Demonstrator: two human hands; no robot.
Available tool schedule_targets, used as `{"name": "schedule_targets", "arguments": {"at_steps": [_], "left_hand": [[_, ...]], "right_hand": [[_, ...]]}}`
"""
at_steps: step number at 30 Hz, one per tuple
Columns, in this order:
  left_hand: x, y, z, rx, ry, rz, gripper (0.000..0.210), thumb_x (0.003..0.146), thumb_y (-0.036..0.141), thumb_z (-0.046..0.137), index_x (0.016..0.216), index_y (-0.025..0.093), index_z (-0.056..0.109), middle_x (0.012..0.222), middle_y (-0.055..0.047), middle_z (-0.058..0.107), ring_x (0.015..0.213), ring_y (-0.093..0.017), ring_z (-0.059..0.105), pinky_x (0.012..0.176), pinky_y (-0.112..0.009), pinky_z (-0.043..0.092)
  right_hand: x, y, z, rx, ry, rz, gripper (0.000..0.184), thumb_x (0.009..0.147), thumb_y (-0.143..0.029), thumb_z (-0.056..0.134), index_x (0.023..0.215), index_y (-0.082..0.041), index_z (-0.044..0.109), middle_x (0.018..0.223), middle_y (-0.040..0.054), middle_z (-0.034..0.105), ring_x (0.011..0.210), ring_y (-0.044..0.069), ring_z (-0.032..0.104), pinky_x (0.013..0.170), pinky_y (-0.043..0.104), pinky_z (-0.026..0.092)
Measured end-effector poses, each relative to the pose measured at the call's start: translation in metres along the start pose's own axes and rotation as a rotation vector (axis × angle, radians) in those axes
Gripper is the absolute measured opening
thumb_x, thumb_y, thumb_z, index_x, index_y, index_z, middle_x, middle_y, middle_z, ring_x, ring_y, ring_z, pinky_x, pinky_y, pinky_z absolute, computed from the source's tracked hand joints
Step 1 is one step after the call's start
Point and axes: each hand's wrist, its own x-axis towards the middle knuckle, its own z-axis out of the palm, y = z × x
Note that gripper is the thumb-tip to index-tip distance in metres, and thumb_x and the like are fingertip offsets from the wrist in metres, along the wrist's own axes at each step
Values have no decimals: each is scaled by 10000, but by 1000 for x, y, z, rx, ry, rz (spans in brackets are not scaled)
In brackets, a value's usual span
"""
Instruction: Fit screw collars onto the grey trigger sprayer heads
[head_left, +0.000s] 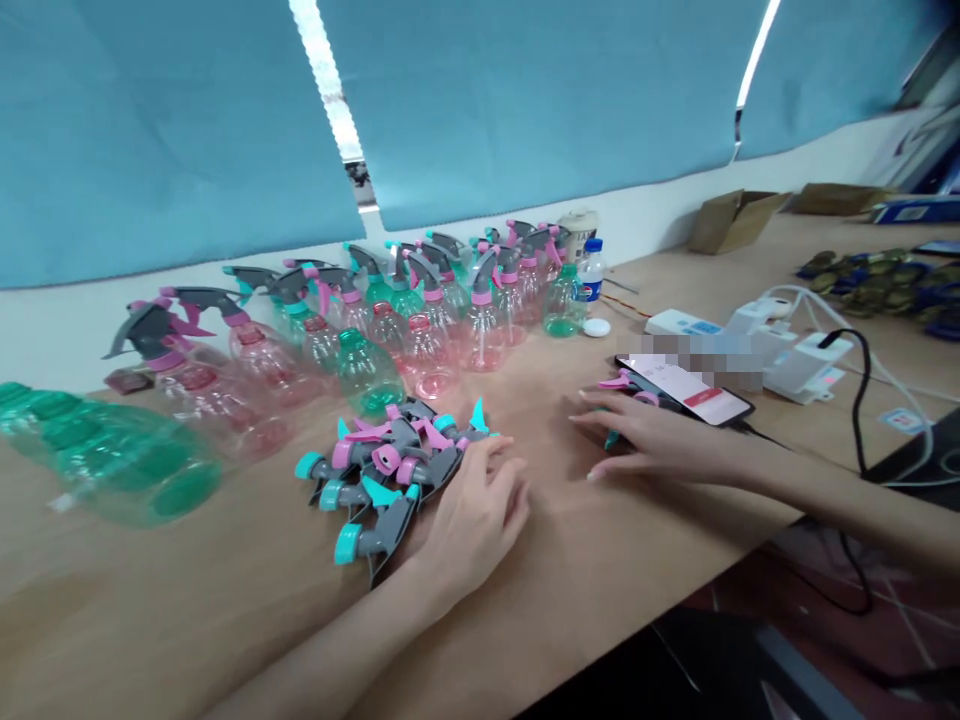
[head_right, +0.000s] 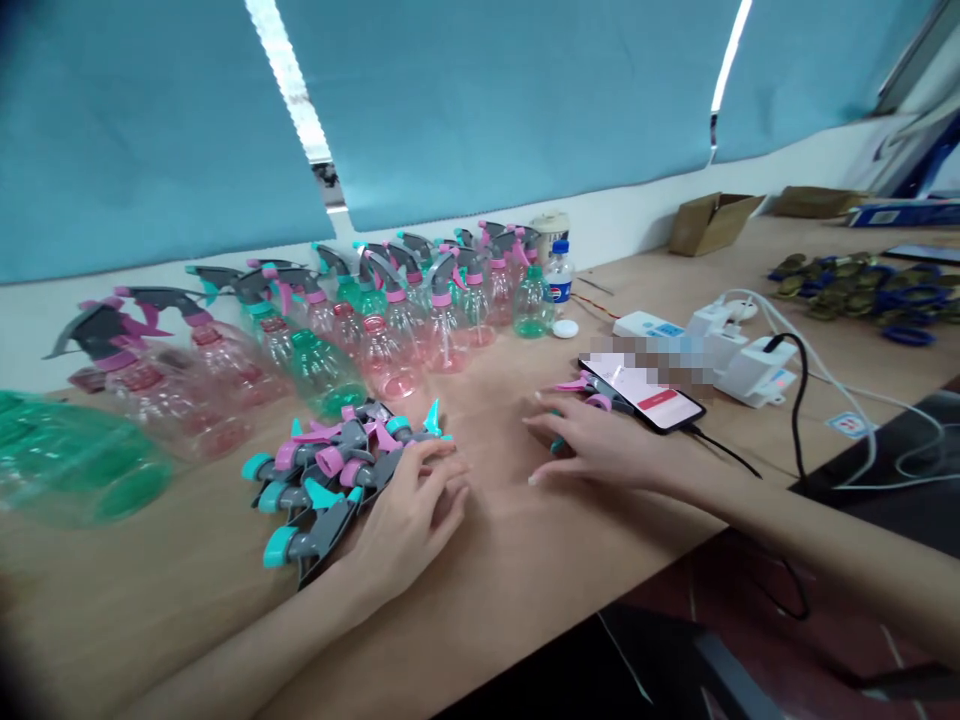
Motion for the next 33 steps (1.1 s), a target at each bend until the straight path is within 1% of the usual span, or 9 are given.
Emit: {"name": "schedule_targets", "arguments": {"at_steps": [2,4,7,10,13,20,25,30,33], "left_hand": [[0,1,0,-1,-17,15,165,865,102,471,1006,167,527,1180,-128,462,918,-195,589,814,-400,539],[1,2,0,4,-24,16,149,871,103,458,993,164,520,1154,-125,471,902,-191,595,785,-380,547],[1,1,1,9,-22,20,147,873,102,449,994,158,512,1126,-122,480,952,-207,588,776,-368,549],[0,-1,2,11,-26,28,150,873,109,452,1002,166,505,1119,-111,486,960,-211,584,774,-371,548],[0,-3,3,18,-33,25,151,876,121,455,1007,179,502,1102,-99,495,948,-210,583,773,-368,545],[0,-3,4,-9,-39,15,139,883,124,447,987,186,515,1084,-92,496,903,-196,586,769,-367,533],[1,-4,4,-14,-38,3,132,885,124,447,977,186,518,1088,-89,495,924,-195,575,758,-349,535],[1,-3,3,-24,-45,-3,126,891,128,443,978,182,515,1090,-94,496,911,-192,575,765,-353,528],[1,-2,3,-25,-52,-8,122,897,135,441,976,183,519,1080,-92,500,928,-199,573,764,-352,522]], "right_hand": [[-6,-1,8,-42,30,-2,642,777,-600,572,1265,-185,542,1401,167,434,1305,354,384,1022,544,373],[-9,-1,11,-72,58,13,643,795,-596,551,1277,-171,529,1415,172,415,1308,355,378,1015,545,381],[-11,4,4,-64,72,25,680,787,-596,562,1313,-171,488,1434,163,392,1316,346,367,1012,531,392],[-16,10,-8,-57,42,26,721,780,-596,571,1353,-179,437,1408,131,441,1300,314,400,1034,495,386],[-21,13,-11,-106,11,44,699,768,-621,563,1302,-175,499,1342,128,516,1222,319,484,989,488,429],[-19,13,8,-170,128,-35,416,886,-455,497,1220,-218,566,1286,97,569,1205,283,503,998,485,403],[-19,15,11,-184,198,8,411,862,-456,536,1218,-254,560,1379,81,486,1271,298,441,1059,589,263],[-21,19,18,-128,202,46,407,876,-415,532,1251,-259,540,1301,58,567,1205,270,510,1020,525,355],[-19,14,23,-118,227,27,375,881,-390,533,1238,-275,552,1254,36,605,1168,247,536,1014,493,362]]}}
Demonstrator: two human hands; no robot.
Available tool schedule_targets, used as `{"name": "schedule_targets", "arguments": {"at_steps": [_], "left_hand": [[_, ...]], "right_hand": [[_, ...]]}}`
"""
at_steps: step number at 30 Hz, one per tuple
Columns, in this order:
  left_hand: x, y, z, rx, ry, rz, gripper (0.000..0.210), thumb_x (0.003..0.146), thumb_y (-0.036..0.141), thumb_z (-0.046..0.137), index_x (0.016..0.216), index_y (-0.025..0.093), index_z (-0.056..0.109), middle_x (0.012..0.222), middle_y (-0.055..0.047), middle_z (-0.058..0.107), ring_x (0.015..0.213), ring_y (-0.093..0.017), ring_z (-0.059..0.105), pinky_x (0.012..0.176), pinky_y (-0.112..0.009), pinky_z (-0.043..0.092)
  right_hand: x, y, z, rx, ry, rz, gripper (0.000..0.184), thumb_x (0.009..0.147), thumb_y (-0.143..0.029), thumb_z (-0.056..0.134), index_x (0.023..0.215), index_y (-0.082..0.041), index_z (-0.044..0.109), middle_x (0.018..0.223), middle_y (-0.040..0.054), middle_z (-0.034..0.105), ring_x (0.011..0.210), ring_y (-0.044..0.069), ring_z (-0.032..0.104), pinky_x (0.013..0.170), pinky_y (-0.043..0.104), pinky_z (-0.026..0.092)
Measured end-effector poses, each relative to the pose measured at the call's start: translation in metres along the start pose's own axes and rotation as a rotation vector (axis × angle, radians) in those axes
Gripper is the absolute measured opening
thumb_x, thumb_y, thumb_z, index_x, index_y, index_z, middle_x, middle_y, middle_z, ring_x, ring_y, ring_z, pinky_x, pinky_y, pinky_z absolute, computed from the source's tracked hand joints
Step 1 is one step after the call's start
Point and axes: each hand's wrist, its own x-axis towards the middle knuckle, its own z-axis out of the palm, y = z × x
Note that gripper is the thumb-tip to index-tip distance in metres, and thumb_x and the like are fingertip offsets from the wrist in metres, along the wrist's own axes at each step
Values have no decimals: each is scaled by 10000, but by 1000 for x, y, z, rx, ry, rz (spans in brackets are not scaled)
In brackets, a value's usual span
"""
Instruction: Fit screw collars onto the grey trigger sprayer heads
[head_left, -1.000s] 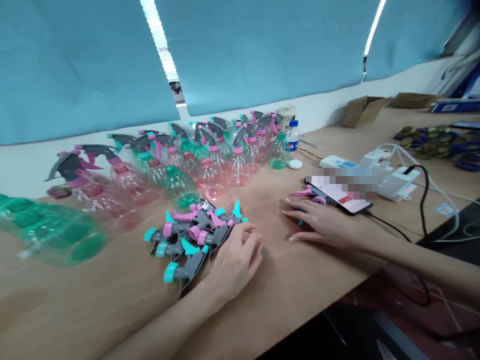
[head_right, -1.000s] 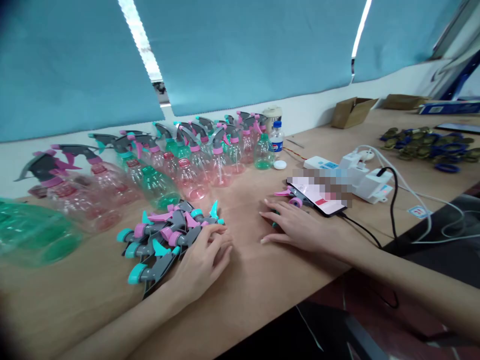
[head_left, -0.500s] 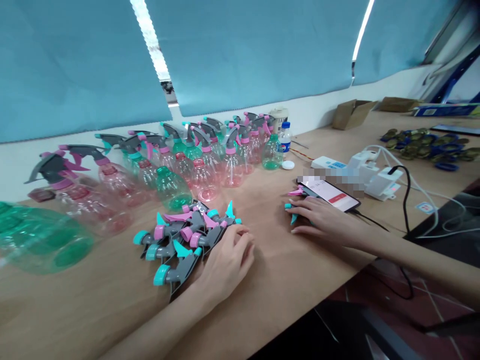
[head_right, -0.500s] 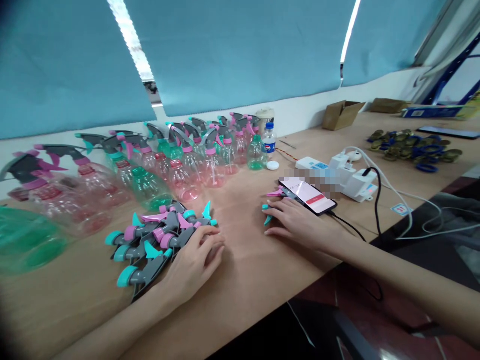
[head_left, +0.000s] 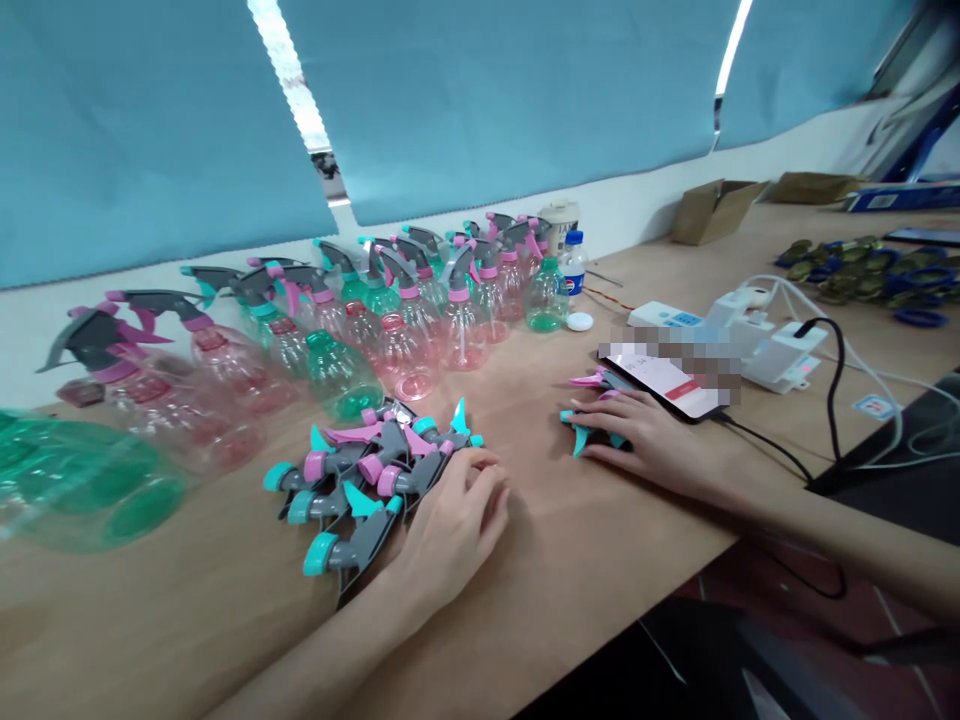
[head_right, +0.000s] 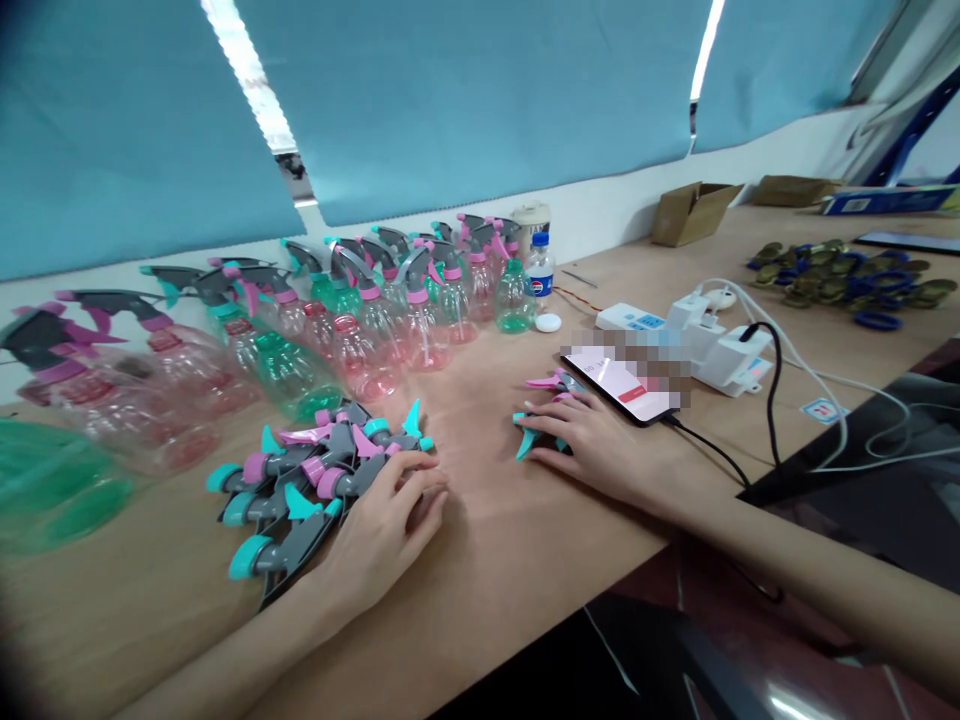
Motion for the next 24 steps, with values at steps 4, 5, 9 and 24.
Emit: {"name": "schedule_targets", "arguments": {"at_steps": [4,5,9,24], "left_hand": [[0,1,-1,-5,-8,-19,117,896,134,446,967,182,525,1080,-84,499,879,-179,576,760,-337,523],[0,1,-1,-8,-11,-24,118,896,134,447,969,181,527,1083,-84,498,870,-176,576,759,-336,524],[0,0,-1,-35,7,-33,140,895,133,459,1004,186,527,1090,-84,503,936,-191,564,809,-346,512],[4,-1,-6,-110,140,-164,166,900,189,490,1062,199,523,1062,-72,528,981,-200,558,841,-365,501]], "right_hand": [[8,-20,4,68,26,-46,378,877,-375,547,1245,-290,541,1244,33,609,1177,234,525,1010,478,351],[11,-26,5,88,27,-58,373,877,-372,549,1242,-292,543,1241,33,609,1173,233,526,1010,476,345],[27,-51,10,162,-16,-129,341,881,-380,546,1204,-273,571,1235,34,612,1152,223,528,1023,459,313],[76,-72,10,240,-10,-142,260,842,-344,581,1065,-238,665,1043,49,689,1024,211,603,1049,490,185]]}}
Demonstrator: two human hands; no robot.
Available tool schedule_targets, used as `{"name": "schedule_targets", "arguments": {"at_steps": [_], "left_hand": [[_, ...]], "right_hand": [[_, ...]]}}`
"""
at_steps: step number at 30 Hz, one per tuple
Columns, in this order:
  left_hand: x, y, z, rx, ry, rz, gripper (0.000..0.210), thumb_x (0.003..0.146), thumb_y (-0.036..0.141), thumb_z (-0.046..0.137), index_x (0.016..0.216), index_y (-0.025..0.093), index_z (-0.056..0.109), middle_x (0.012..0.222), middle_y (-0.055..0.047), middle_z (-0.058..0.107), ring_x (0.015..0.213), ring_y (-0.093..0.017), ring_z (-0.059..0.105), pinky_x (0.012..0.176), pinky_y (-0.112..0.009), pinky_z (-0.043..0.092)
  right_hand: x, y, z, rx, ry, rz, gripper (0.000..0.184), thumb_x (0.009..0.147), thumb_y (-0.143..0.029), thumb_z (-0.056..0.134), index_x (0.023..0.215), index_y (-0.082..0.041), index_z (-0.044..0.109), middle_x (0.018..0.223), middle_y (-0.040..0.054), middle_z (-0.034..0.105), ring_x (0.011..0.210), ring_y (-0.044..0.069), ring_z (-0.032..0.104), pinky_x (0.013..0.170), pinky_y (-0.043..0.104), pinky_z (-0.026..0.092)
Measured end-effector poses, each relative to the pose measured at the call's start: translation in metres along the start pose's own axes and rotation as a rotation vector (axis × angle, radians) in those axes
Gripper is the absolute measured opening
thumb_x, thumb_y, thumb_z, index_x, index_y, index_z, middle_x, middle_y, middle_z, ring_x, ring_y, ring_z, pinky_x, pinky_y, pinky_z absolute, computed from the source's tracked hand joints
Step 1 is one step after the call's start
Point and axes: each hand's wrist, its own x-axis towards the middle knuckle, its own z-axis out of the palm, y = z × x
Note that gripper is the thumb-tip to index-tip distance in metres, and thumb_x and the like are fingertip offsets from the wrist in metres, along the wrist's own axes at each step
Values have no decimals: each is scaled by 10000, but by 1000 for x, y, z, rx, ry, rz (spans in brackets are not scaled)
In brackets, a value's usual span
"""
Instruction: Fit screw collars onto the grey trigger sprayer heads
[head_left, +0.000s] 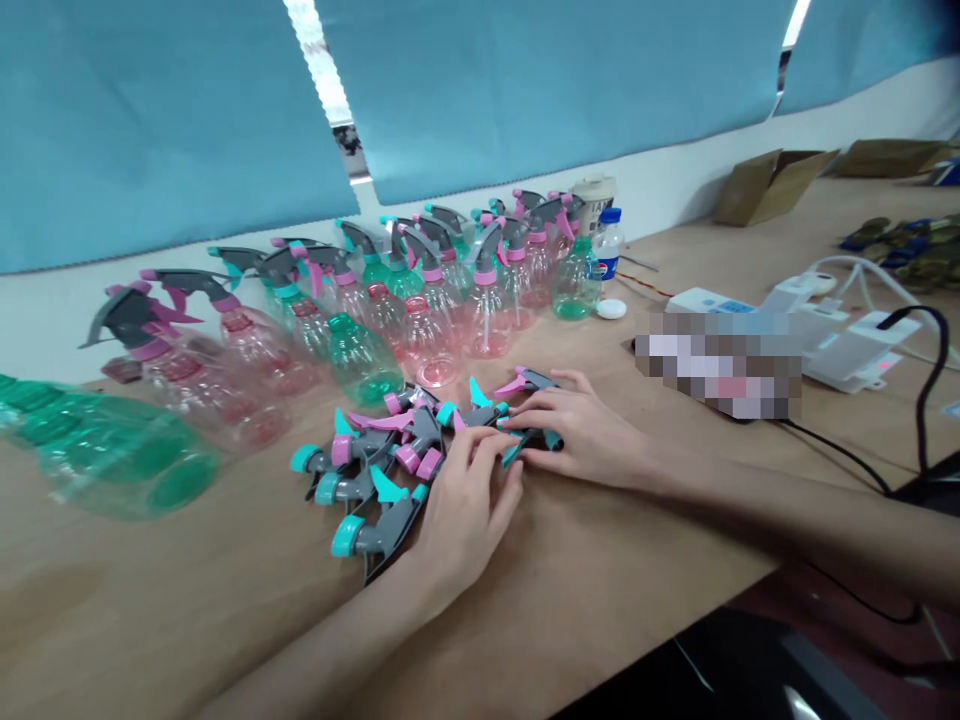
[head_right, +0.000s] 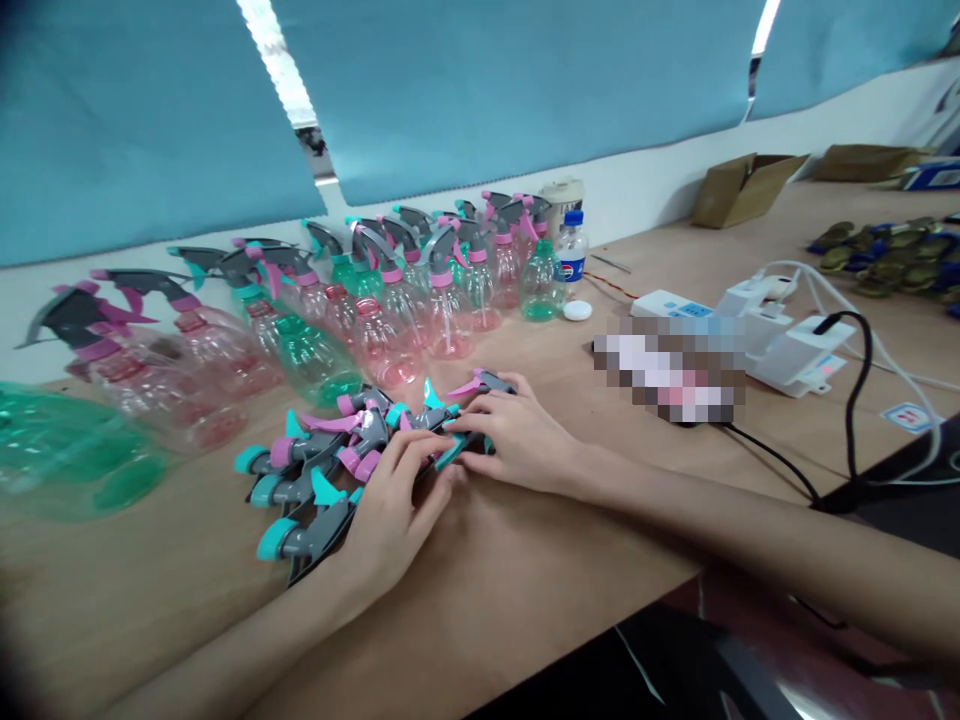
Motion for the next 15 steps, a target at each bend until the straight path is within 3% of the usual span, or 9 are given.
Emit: {"name": "schedule_targets", "arguments": {"at_steps": [4,8,11,15], "left_hand": [[-1,1,0,-31,-56,7,171,927,220,466,1084,207,534,1049,-59,577,960,-191,575,839,-358,492],[-2,-1,-1,-81,-29,-23,187,946,251,446,1107,213,533,1030,-51,618,939,-187,594,827,-345,489],[1,0,-3,-161,44,-155,168,953,269,432,1067,215,543,987,-39,638,892,-183,613,799,-330,492],[5,0,-5,-281,102,-293,163,956,317,426,995,213,545,847,-9,631,777,-166,621,726,-297,489]], "right_hand": [[-1,-6,-17,49,-55,30,286,832,-348,596,1099,-258,647,1085,47,678,1033,226,600,954,453,324],[9,-4,-30,199,-166,-49,296,833,-378,592,1098,-254,643,1102,33,675,1030,217,607,873,365,432],[19,0,-35,364,-283,-74,395,795,-452,629,1149,-277,621,1085,2,684,977,196,631,824,311,481],[23,9,-34,589,-330,24,496,763,-436,669,1231,-307,569,1168,-10,653,1041,202,619,874,324,499]]}}
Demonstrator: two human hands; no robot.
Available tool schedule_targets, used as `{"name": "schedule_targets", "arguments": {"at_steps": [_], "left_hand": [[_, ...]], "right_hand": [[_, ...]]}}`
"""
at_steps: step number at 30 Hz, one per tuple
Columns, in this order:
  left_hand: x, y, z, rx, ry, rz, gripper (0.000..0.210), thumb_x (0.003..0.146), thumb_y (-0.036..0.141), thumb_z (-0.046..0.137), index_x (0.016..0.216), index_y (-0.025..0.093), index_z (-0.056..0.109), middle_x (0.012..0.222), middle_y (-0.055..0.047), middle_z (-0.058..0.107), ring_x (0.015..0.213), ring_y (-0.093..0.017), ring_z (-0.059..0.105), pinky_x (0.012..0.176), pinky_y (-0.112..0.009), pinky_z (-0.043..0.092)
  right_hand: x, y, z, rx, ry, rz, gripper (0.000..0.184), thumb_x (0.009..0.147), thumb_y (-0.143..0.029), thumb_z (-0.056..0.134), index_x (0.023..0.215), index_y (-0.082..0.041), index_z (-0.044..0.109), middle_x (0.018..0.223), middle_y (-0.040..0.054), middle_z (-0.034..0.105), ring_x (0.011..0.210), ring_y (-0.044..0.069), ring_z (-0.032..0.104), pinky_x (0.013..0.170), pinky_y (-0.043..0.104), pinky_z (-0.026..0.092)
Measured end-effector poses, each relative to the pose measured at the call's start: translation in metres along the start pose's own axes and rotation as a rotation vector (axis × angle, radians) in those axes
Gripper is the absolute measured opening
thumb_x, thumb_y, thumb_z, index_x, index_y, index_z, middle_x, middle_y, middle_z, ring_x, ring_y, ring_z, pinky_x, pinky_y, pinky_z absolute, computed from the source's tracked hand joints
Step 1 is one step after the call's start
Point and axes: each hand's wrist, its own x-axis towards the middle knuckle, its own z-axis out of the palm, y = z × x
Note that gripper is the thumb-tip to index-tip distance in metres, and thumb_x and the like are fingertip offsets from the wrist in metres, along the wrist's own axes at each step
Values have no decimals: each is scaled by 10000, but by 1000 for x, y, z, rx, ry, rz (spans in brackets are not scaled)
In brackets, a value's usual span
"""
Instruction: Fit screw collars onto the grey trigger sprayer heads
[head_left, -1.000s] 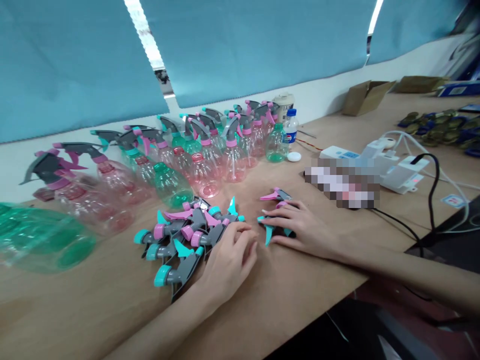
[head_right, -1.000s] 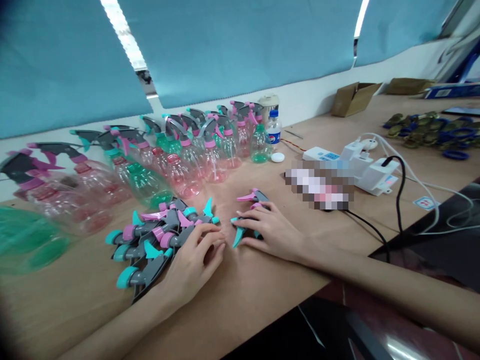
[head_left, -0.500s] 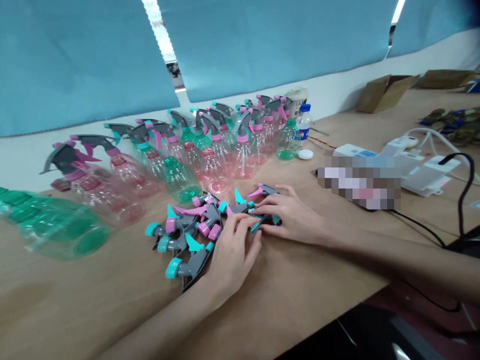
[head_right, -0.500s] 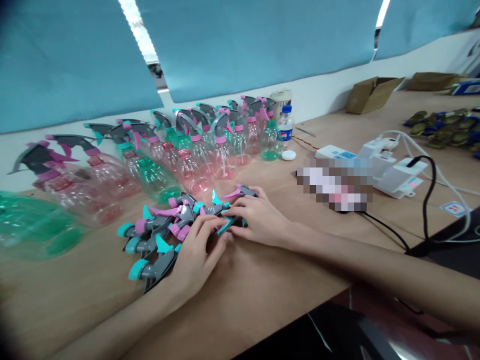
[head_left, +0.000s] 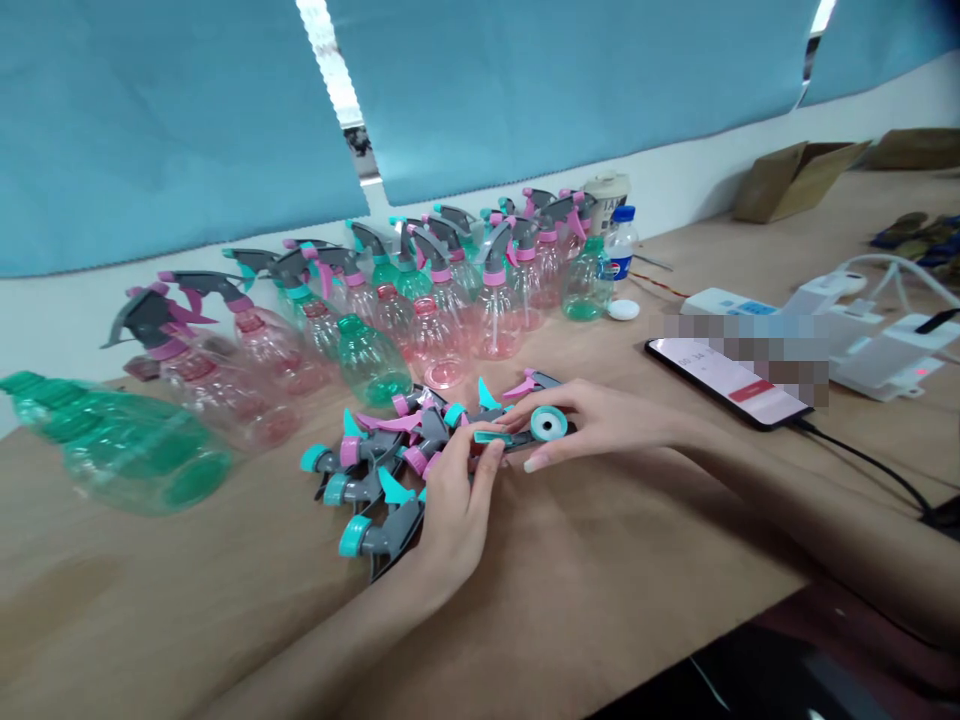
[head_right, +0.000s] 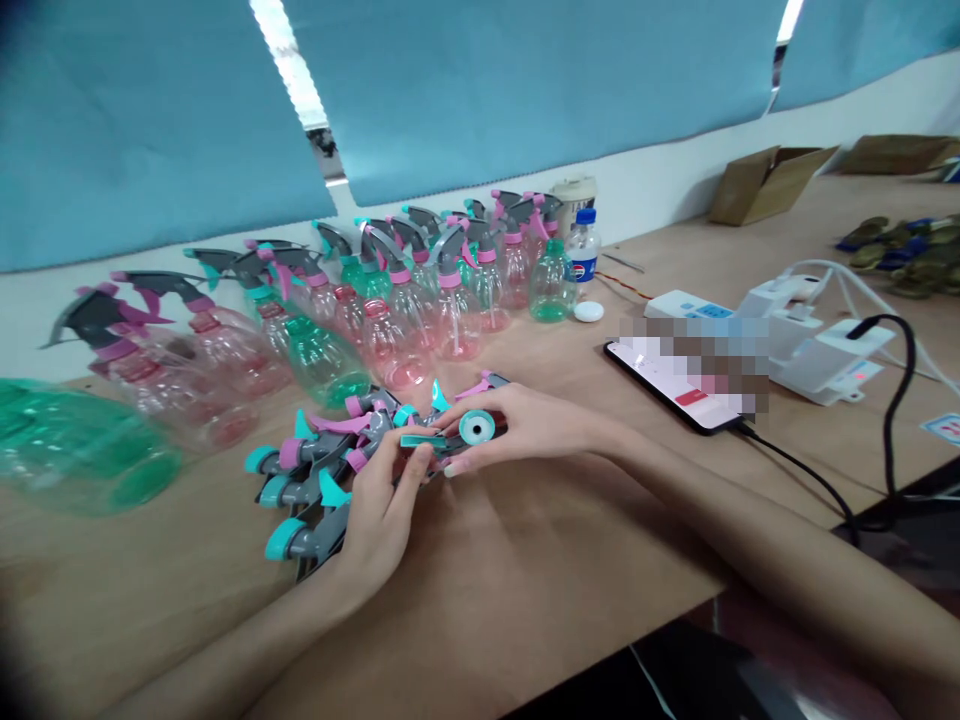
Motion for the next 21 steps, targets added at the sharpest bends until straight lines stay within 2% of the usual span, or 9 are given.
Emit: {"name": "schedule_targets", "arguments": {"at_steps": [4,9,13,17,19,21], "left_hand": [[0,-3,1,-44,28,-36,187,962,338,407,915,207,532,766,9,603,711,-148,597,692,-281,473],[-1,-6,2,-48,28,-52,222,966,357,383,1031,207,534,764,-6,583,702,-160,576,649,-291,475],[-2,-7,3,-56,66,-58,214,952,338,420,1117,220,486,882,-24,587,777,-168,580,690,-307,491],[-4,-7,5,-96,110,-16,318,940,296,448,1249,235,401,925,-29,590,833,-165,596,724,-311,508],[-4,-7,5,-76,84,8,409,937,285,454,1330,255,344,1082,-57,596,979,-186,592,803,-337,508],[-3,-5,4,-39,7,36,448,947,271,430,1377,272,306,1232,-66,564,1117,-201,550,904,-377,479]], "right_hand": [[-4,8,1,276,-90,-57,548,751,-313,696,1274,-299,530,1259,4,601,1113,196,588,894,328,518],[-7,12,9,334,-86,-53,474,742,-299,701,1205,-290,598,1100,5,675,993,179,639,798,309,564],[-3,15,18,165,111,-138,410,695,-348,746,1091,-281,665,1072,11,678,1053,203,607,910,375,512],[-3,17,25,-106,356,-204,362,699,-394,746,1033,-273,679,1165,48,617,1090,226,577,970,427,457],[-4,16,30,-174,444,-213,348,702,-408,740,1010,-259,681,1183,65,595,1080,234,579,962,436,462],[-5,14,36,-190,493,-218,336,694,-412,744,981,-248,680,1192,75,581,1103,248,565,965,443,460]]}}
